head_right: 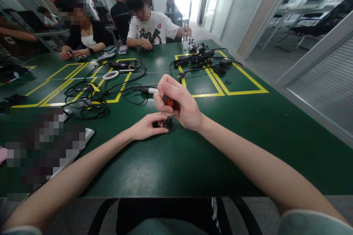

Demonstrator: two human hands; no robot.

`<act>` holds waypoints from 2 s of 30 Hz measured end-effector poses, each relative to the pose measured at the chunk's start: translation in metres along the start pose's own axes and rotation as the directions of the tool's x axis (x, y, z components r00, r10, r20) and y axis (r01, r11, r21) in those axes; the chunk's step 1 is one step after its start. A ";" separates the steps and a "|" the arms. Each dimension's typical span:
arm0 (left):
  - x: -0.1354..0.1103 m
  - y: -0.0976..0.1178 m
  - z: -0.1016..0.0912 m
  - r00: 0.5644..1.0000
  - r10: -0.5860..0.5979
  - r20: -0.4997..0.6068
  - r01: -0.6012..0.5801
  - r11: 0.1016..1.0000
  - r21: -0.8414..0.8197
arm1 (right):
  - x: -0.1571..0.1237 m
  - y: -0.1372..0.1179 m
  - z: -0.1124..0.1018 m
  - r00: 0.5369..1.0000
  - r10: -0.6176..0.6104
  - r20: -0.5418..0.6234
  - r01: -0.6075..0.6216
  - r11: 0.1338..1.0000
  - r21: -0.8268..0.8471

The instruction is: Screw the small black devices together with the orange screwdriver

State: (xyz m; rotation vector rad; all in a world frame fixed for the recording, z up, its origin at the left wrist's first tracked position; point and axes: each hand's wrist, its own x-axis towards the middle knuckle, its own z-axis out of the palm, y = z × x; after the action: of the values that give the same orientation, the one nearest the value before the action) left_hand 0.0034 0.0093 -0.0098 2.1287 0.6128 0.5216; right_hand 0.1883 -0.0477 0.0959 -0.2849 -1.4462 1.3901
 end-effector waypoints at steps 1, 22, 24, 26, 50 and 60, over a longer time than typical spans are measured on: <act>0.000 0.000 0.000 1.000 0.000 0.001 0.000 1.000 0.000 | 0.001 0.000 -0.001 1.000 -0.004 -0.008 0.004 1.000 0.000; 0.000 0.000 0.000 1.000 -0.008 0.002 0.008 1.000 -0.009 | 0.004 -0.001 -0.005 0.996 0.020 -0.086 -0.019 1.000 0.012; 0.000 0.000 0.000 1.000 0.000 -0.001 0.000 1.000 -0.011 | 0.005 -0.001 -0.004 0.995 0.011 -0.094 -0.011 1.000 0.004; 0.000 0.000 0.000 1.000 0.004 0.000 -0.004 1.000 -0.014 | 0.006 -0.001 -0.004 0.993 0.013 -0.115 -0.014 1.000 -0.003; 0.000 0.001 0.000 1.000 -0.006 0.004 0.007 0.998 -0.067 | 0.010 -0.003 -0.011 0.989 0.051 -0.142 -0.049 0.999 0.017; -0.001 0.001 0.000 1.000 -0.012 0.001 0.012 0.999 -0.048 | 0.004 -0.003 -0.009 0.992 0.039 -0.117 -0.041 0.999 -0.012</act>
State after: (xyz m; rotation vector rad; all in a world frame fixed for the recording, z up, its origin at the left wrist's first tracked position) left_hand 0.0032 0.0084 -0.0089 2.0783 0.6070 0.5242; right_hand 0.1949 -0.0403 0.0979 -0.3997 -1.3611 1.3729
